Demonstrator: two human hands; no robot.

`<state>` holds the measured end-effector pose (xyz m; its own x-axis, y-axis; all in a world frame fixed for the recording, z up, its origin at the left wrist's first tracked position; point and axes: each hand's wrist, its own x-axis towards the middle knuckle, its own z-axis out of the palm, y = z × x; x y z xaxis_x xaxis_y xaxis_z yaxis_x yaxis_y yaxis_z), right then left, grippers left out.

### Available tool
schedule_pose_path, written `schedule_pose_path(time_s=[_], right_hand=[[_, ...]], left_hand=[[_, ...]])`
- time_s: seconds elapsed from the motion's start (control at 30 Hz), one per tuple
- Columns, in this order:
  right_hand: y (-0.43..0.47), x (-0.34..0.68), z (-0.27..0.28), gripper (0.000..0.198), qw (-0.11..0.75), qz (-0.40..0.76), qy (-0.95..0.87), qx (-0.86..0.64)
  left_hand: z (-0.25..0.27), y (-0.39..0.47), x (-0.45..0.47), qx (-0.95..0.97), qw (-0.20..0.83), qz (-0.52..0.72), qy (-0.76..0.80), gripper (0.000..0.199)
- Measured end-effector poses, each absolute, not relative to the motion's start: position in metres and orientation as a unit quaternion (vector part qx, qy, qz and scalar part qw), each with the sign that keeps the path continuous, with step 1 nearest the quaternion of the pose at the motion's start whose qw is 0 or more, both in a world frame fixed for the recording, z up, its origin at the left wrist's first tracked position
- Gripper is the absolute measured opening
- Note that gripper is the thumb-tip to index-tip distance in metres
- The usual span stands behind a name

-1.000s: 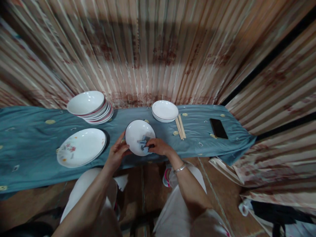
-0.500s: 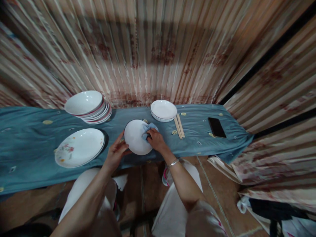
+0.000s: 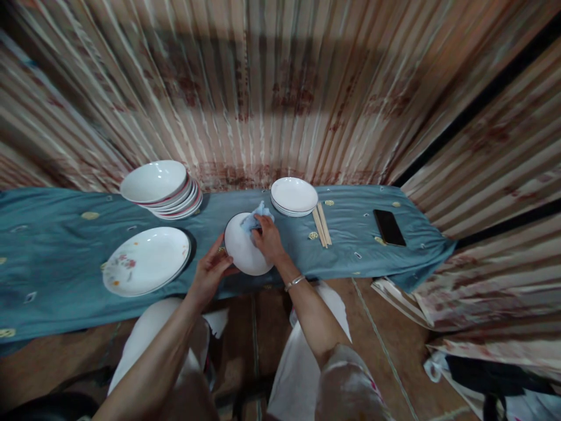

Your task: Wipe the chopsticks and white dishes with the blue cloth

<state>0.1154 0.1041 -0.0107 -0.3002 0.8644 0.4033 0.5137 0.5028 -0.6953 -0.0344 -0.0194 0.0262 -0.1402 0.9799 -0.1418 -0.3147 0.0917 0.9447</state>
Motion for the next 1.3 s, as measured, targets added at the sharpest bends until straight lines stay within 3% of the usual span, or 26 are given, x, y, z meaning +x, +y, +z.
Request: schedule_pose_path(time_s=[0.33,0.67,1.13,1.3], right_hand=[[0.098,0.094,0.001,0.045,0.447,0.270,-0.766,-0.374],[0.083,0.083,0.015,0.040,0.427,0.241,-0.795,-0.357],[0.119,0.103,-0.002,0.040,0.364,0.195,-0.769,-0.489],[0.117,0.098,0.001,0.038,0.394,0.205,-0.777,-0.446]], left_hand=[[0.027,-0.020,-0.034,0.345,0.562,0.584,0.473,0.086],[0.023,-0.019,-0.033,0.349,0.564,0.582,0.470,0.087],[0.023,-0.018,-0.032,0.330,0.569,0.581,0.479,0.090],[0.025,-0.018,-0.032,0.336,0.570,0.574,0.483,0.092]])
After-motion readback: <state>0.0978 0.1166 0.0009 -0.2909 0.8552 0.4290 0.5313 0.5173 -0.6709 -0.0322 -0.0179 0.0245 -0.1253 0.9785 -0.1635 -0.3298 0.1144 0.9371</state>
